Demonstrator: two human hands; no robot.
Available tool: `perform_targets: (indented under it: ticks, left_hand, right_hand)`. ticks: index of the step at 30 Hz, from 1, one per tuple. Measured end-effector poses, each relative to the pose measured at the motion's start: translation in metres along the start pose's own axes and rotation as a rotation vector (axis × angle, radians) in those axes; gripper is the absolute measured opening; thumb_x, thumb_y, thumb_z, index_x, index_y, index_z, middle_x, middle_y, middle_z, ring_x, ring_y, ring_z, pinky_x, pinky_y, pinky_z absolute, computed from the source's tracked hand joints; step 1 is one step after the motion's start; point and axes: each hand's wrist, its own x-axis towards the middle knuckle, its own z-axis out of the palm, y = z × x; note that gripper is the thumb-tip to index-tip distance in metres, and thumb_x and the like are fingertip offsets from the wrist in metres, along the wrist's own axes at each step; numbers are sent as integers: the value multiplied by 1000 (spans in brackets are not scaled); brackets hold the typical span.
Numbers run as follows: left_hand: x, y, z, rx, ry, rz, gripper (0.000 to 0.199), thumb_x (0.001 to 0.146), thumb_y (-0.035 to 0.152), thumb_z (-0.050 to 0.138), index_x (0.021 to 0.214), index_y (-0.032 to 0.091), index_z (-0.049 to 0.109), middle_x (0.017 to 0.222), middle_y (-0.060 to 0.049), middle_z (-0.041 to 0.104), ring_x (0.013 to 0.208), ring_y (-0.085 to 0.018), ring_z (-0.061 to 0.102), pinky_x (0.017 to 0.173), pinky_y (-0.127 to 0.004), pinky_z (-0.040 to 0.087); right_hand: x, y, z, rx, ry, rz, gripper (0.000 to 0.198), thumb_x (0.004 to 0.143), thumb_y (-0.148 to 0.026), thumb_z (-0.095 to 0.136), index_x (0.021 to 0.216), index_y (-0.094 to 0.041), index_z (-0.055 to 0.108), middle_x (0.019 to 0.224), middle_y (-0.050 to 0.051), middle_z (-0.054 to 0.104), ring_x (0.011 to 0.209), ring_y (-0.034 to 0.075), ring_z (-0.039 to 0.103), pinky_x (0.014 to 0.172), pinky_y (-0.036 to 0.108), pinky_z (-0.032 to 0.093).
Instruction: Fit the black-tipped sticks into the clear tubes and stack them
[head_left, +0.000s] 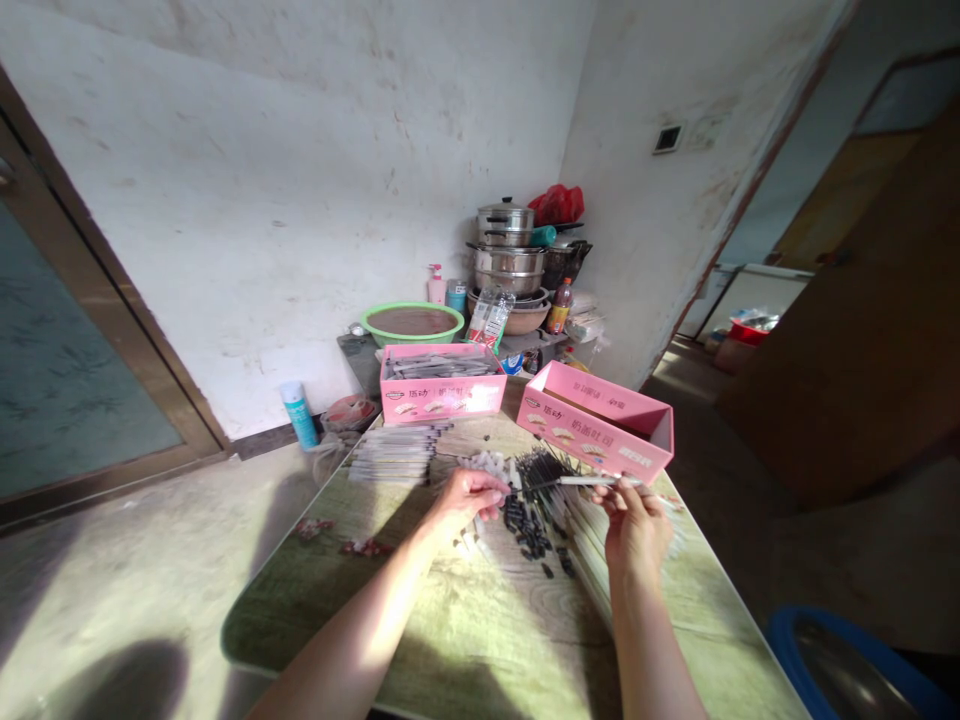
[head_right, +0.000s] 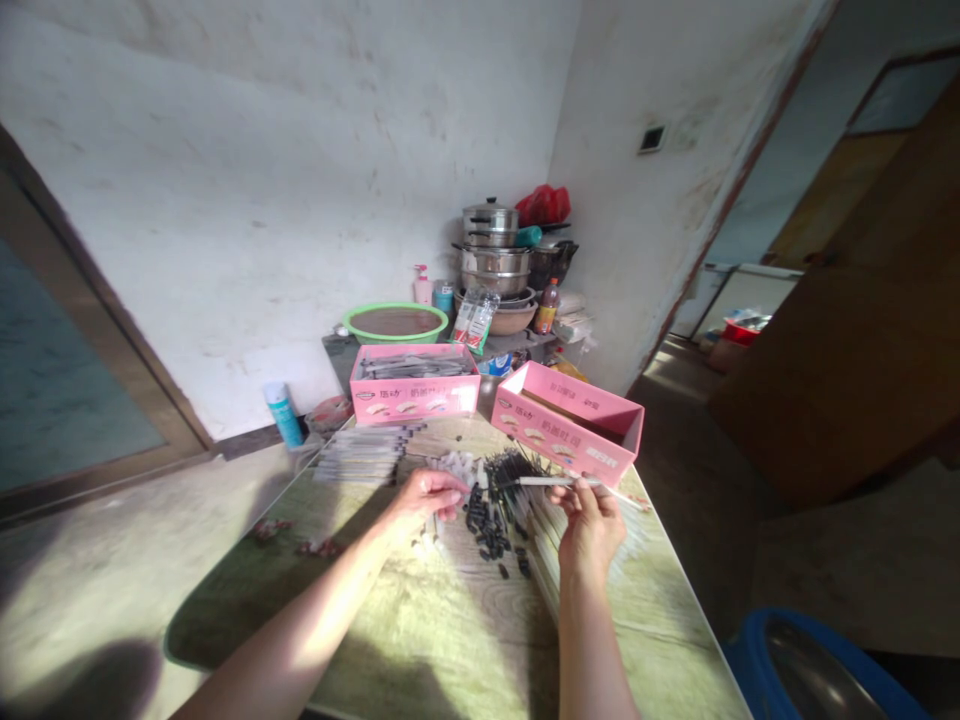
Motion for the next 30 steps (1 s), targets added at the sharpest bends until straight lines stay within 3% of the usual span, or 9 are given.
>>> perform_targets:
  ticks: [4, 12, 16, 20, 23, 26, 30]
  left_hand:
    - [-2, 4, 3, -94, -37, -39, 44, 66, 49, 90, 89, 13, 79, 69, -6, 73, 54, -15, 65, 51, -24, 50]
    - [-14, 26, 16, -213, -131, -16, 62, 63, 52, 93, 104, 10, 73, 61, -4, 68, 42, -13, 58, 43, -23, 43]
    - [-13, 24, 16, -104, -74, 37, 57, 72, 58, 84, 104, 12, 73, 57, 0, 63, 38, -10, 51, 40, -21, 36]
    - [-9, 16, 17, 135, 55, 144, 32, 78, 45, 80, 93, 17, 76, 68, -2, 68, 55, -14, 60, 53, -24, 44]
    - [-12, 13, 20, 515, 0, 256, 4, 80, 24, 76, 81, 20, 78, 77, -2, 70, 69, -16, 63, 65, -26, 45]
    - [-17, 14, 22, 822, -129, 321, 10, 83, 17, 71, 80, 22, 79, 82, -2, 69, 73, -17, 62, 67, -27, 43]
    - [-20, 17, 27, 990, -207, 373, 10, 86, 18, 69, 82, 19, 77, 86, -6, 68, 75, -18, 61, 67, -29, 42]
  right_hand:
    - [-4, 4, 2, -23, -87, 83, 34, 56, -27, 95, 71, -18, 66, 59, -3, 69, 52, 14, 69, 53, 23, 61]
    - [-29, 11, 18, -103, -434, 490, 34, 61, -36, 98, 70, -16, 72, 63, 5, 75, 51, 15, 69, 52, 24, 62]
    - [-27, 13, 14, -64, -433, 554, 31, 63, -32, 97, 68, -15, 72, 60, 4, 73, 47, 14, 66, 46, 23, 60]
    - [-15, 14, 7, 72, -280, 562, 25, 60, -22, 95, 73, -18, 73, 66, 3, 76, 55, 15, 71, 53, 23, 63]
    - [-10, 14, 4, 131, -221, 544, 22, 63, -16, 91, 73, -20, 73, 69, 2, 77, 59, 15, 73, 57, 22, 64]
    - [-10, 14, 3, 153, -210, 526, 21, 64, -12, 89, 74, -19, 73, 70, 3, 78, 61, 16, 74, 58, 21, 65]
    - [-12, 14, 5, 158, -229, 533, 21, 61, -12, 90, 74, -18, 74, 69, 4, 78, 59, 16, 74, 56, 22, 65]
